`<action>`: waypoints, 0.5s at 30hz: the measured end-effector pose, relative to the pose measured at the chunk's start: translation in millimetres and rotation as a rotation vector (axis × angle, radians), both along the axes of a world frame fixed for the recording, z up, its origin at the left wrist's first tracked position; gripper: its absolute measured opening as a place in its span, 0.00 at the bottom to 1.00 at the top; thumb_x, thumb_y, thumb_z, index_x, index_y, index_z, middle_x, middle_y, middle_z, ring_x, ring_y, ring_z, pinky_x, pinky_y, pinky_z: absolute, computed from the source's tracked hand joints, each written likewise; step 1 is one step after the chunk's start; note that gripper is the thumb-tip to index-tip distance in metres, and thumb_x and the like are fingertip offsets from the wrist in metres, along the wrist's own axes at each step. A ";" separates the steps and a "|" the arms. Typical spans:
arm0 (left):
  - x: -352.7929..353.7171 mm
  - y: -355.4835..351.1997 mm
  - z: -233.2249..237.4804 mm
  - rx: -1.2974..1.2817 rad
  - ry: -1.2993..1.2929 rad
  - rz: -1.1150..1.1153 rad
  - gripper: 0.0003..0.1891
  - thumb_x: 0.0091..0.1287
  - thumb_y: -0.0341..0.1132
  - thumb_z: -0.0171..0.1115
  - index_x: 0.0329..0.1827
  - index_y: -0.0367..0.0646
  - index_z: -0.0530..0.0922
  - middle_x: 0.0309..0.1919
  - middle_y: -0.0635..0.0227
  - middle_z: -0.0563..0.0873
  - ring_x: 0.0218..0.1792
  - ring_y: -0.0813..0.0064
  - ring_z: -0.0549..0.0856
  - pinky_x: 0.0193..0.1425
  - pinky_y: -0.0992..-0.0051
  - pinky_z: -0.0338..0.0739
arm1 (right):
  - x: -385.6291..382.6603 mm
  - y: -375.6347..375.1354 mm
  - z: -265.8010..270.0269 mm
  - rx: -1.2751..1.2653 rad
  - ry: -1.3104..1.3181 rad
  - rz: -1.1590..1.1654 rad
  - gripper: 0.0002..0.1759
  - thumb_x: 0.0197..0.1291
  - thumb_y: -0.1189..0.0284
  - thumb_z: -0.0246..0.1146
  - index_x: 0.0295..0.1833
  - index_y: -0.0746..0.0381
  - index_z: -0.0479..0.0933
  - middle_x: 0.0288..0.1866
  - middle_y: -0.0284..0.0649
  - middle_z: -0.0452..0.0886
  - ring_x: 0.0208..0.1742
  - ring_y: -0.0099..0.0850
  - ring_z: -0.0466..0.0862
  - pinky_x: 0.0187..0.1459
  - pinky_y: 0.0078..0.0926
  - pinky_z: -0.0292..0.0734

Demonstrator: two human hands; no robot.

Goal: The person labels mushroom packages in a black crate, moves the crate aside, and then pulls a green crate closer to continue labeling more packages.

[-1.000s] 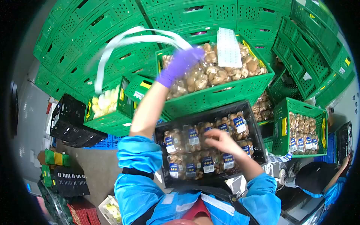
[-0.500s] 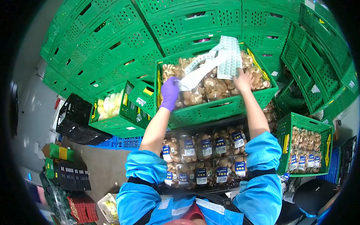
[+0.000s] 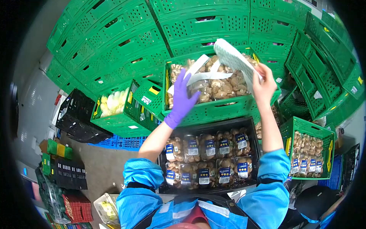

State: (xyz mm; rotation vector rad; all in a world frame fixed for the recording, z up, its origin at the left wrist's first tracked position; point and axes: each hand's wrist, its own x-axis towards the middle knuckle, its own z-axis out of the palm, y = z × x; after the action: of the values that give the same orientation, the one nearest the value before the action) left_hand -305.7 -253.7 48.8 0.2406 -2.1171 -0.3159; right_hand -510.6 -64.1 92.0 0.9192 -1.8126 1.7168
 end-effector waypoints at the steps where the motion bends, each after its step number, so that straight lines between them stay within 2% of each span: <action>1: 8.7 10.4 8.1 0.005 0.003 -0.001 0.42 0.48 0.35 0.70 0.67 0.41 0.58 0.67 0.51 0.59 0.67 0.56 0.61 0.69 0.63 0.55 | 21.8 18.0 5.1 -0.041 0.117 -0.029 0.14 0.53 0.81 0.61 0.47 0.66 0.75 0.38 0.41 0.83 0.39 0.26 0.83 0.45 0.23 0.76; 3: 28.4 28.5 18.1 0.465 0.211 -0.221 0.49 0.48 0.35 0.72 0.71 0.38 0.49 0.69 0.52 0.57 0.69 0.59 0.58 0.71 0.64 0.52 | 60.3 58.7 8.1 -0.029 0.352 0.015 0.12 0.51 0.85 0.62 0.43 0.68 0.75 0.36 0.44 0.82 0.37 0.32 0.82 0.44 0.26 0.76; 4: 49.3 29.6 21.9 0.554 0.145 -0.162 0.53 0.47 0.34 0.74 0.71 0.35 0.45 0.69 0.53 0.56 0.69 0.62 0.57 0.71 0.65 0.50 | 84.9 75.1 12.3 -0.037 0.381 0.094 0.11 0.50 0.86 0.62 0.41 0.69 0.74 0.34 0.45 0.81 0.35 0.35 0.81 0.41 0.27 0.75; 5: 65.9 30.1 18.3 0.823 0.213 -0.343 0.52 0.49 0.33 0.72 0.71 0.35 0.45 0.69 0.55 0.55 0.69 0.62 0.56 0.72 0.66 0.49 | 107.4 88.3 11.9 -0.061 0.422 0.154 0.11 0.49 0.87 0.61 0.41 0.68 0.74 0.33 0.45 0.81 0.33 0.36 0.80 0.38 0.27 0.75; 7: 108.6 27.6 0.7 0.874 0.085 -0.266 0.43 0.53 0.32 0.68 0.69 0.35 0.52 0.66 0.58 0.63 0.65 0.66 0.63 0.69 0.69 0.56 | 152.5 110.3 3.0 -0.068 0.456 0.246 0.14 0.46 0.89 0.61 0.40 0.66 0.72 0.30 0.48 0.81 0.30 0.38 0.81 0.33 0.30 0.76; 8: 131.5 30.9 -5.1 0.882 0.077 -0.273 0.43 0.53 0.32 0.68 0.69 0.35 0.52 0.66 0.58 0.63 0.65 0.66 0.63 0.69 0.69 0.56 | 173.8 117.0 -0.6 -0.064 0.481 0.308 0.15 0.46 0.89 0.61 0.40 0.65 0.72 0.30 0.48 0.81 0.30 0.38 0.81 0.32 0.30 0.76; 10: 181.9 46.0 -9.2 1.385 -0.089 -0.564 0.33 0.57 0.29 0.60 0.67 0.36 0.58 0.60 0.62 0.71 0.61 0.70 0.71 0.66 0.71 0.61 | 215.7 122.6 -8.7 -0.065 0.483 0.408 0.16 0.45 0.88 0.62 0.40 0.64 0.71 0.28 0.47 0.81 0.29 0.39 0.82 0.31 0.30 0.77; 11: 206.0 46.8 -26.1 1.508 -0.072 -0.553 0.28 0.58 0.28 0.59 0.63 0.36 0.64 0.56 0.63 0.76 0.57 0.71 0.74 0.63 0.72 0.64 | 236.1 121.9 -13.9 -0.073 0.460 0.446 0.16 0.45 0.88 0.62 0.40 0.64 0.71 0.28 0.46 0.81 0.28 0.39 0.83 0.31 0.29 0.77; 12: 232.2 52.8 -31.2 1.543 -0.039 -0.505 0.27 0.58 0.27 0.59 0.62 0.35 0.65 0.55 0.63 0.76 0.56 0.71 0.75 0.62 0.71 0.66 | 254.8 120.5 -16.4 -0.063 0.429 0.482 0.16 0.44 0.88 0.63 0.40 0.64 0.71 0.29 0.46 0.82 0.28 0.39 0.83 0.30 0.29 0.77; 13: 257.4 55.8 -34.5 1.579 -0.004 -0.453 0.25 0.59 0.27 0.58 0.62 0.35 0.66 0.55 0.63 0.77 0.55 0.72 0.76 0.60 0.71 0.68 | 271.3 118.1 -20.8 -0.059 0.396 0.502 0.17 0.45 0.88 0.62 0.42 0.64 0.71 0.28 0.45 0.82 0.31 0.37 0.83 0.33 0.28 0.77; 15: 308.4 52.8 -39.2 1.537 0.048 -0.451 0.24 0.59 0.27 0.59 0.61 0.35 0.68 0.54 0.63 0.78 0.54 0.72 0.77 0.60 0.72 0.68 | 294.4 118.1 -45.1 0.046 0.189 0.609 0.21 0.46 0.87 0.62 0.48 0.65 0.70 0.38 0.46 0.81 0.37 0.35 0.82 0.40 0.29 0.77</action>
State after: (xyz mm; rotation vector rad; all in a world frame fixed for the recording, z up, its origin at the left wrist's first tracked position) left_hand 2.6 -200.9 9.7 0.5897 -1.4208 -2.1298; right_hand -216.2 54.0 46.9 1.7220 -1.5434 1.8418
